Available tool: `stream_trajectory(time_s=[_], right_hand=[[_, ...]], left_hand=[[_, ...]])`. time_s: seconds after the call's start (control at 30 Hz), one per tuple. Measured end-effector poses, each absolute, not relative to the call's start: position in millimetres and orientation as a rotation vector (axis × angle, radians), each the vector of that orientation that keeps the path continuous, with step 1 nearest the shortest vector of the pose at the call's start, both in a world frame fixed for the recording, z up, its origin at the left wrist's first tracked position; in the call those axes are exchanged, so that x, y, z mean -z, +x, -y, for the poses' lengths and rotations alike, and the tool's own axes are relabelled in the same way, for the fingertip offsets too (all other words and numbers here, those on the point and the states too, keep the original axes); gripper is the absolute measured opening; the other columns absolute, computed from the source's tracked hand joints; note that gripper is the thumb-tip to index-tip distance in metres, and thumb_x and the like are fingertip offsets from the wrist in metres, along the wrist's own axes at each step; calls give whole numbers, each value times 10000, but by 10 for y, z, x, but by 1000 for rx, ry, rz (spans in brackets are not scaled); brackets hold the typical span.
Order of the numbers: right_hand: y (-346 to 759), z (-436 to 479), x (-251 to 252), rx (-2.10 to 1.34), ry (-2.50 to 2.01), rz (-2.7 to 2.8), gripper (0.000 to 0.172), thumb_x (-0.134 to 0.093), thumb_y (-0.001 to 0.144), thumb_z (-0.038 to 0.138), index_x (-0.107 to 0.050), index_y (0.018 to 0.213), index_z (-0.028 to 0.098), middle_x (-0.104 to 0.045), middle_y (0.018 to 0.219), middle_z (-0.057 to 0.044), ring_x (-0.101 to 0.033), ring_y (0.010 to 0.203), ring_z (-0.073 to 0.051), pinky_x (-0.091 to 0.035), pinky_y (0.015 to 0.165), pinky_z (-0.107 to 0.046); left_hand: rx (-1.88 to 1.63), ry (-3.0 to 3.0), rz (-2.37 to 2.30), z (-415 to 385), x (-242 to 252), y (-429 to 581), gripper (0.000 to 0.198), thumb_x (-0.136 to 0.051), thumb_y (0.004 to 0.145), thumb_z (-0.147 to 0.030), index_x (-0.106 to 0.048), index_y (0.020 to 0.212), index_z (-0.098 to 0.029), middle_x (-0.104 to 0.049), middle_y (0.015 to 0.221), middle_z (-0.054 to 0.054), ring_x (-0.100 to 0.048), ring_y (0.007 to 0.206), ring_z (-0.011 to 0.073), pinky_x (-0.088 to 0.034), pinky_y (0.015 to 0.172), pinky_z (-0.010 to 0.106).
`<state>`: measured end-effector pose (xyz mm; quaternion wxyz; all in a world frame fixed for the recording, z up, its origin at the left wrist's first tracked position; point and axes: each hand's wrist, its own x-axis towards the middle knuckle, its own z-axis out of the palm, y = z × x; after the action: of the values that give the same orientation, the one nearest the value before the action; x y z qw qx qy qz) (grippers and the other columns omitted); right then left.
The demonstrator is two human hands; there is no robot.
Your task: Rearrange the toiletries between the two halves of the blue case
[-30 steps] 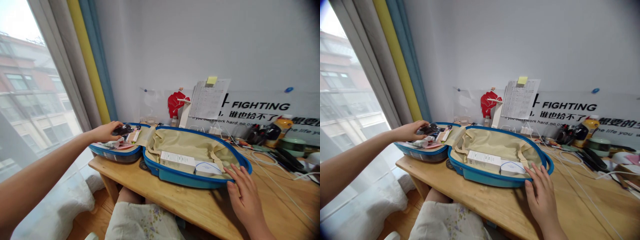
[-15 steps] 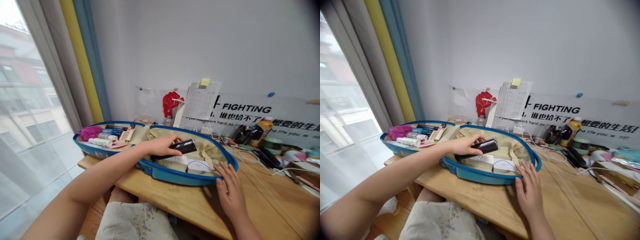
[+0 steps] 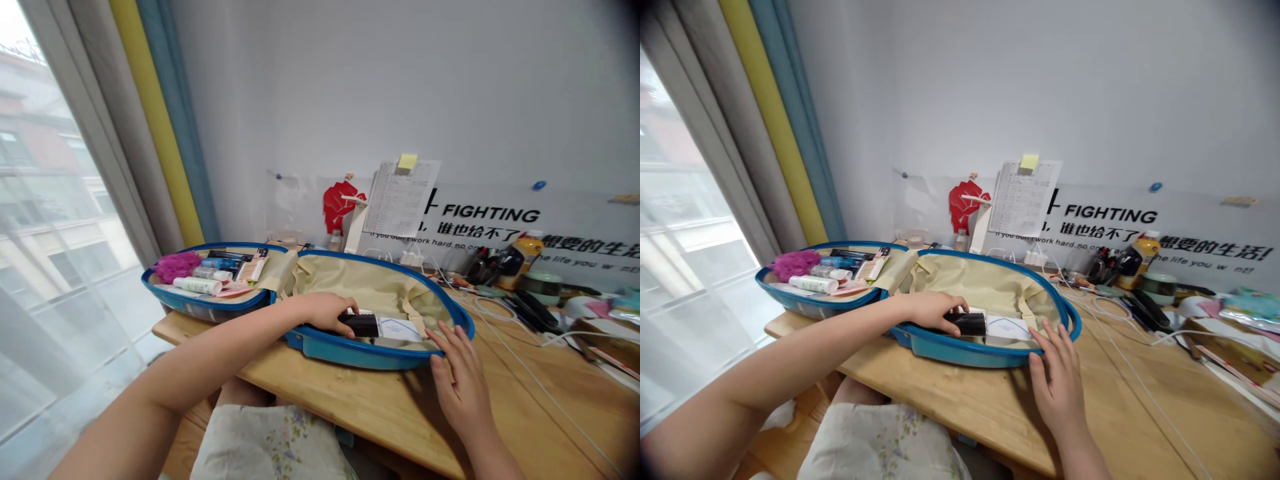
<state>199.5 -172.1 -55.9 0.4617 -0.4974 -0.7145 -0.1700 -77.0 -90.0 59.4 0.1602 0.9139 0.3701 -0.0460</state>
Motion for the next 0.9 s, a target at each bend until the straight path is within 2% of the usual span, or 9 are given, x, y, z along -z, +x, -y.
stream_trajectory(time_s=[0.23, 0.6, 0.73, 0.9], right_hand=[[1989, 1731, 548, 413, -1222, 1765, 362, -385, 933, 339, -555, 1238, 245, -535, 1360, -80, -363, 1368, -280, -379, 1049, -524], [2000, 1714, 562, 408, -1242, 1751, 374, -372, 929, 375, -571, 1219, 245, -552, 1336, -88, -372, 1361, -294, -378, 1049, -542], [2009, 1701, 570, 436, -1203, 1767, 374, -386, 928, 351, -559, 1243, 248, -541, 1355, -79, -372, 1362, -291, -374, 1056, -541], [2013, 1692, 584, 448, -1200, 1769, 366, -381, 934, 351, -557, 1235, 240, -541, 1351, -85, -367, 1365, -292, -369, 1060, -530]], left_hand=[[233, 2715, -1073, 927, -514, -666, 568, -589, 804, -520, -503, 1278, -218, -542, 1260, 119, -583, 1085, 268, -471, 852, 338], [281, 2714, -1165, 946, -464, -585, 406, -626, 774, -424, -548, 1126, -238, -599, 1203, 68, -589, 1074, 240, -484, 843, 330], [268, 2727, -1226, 927, -420, -575, 409, -654, 738, -421, -546, 1090, -242, -587, 1217, 81, -584, 1093, 266, -484, 845, 351], [319, 2720, -1289, 909, -387, -540, 388, -684, 711, -437, -565, 1018, -232, -640, 1141, 92, -612, 1053, 294, -494, 833, 386]])
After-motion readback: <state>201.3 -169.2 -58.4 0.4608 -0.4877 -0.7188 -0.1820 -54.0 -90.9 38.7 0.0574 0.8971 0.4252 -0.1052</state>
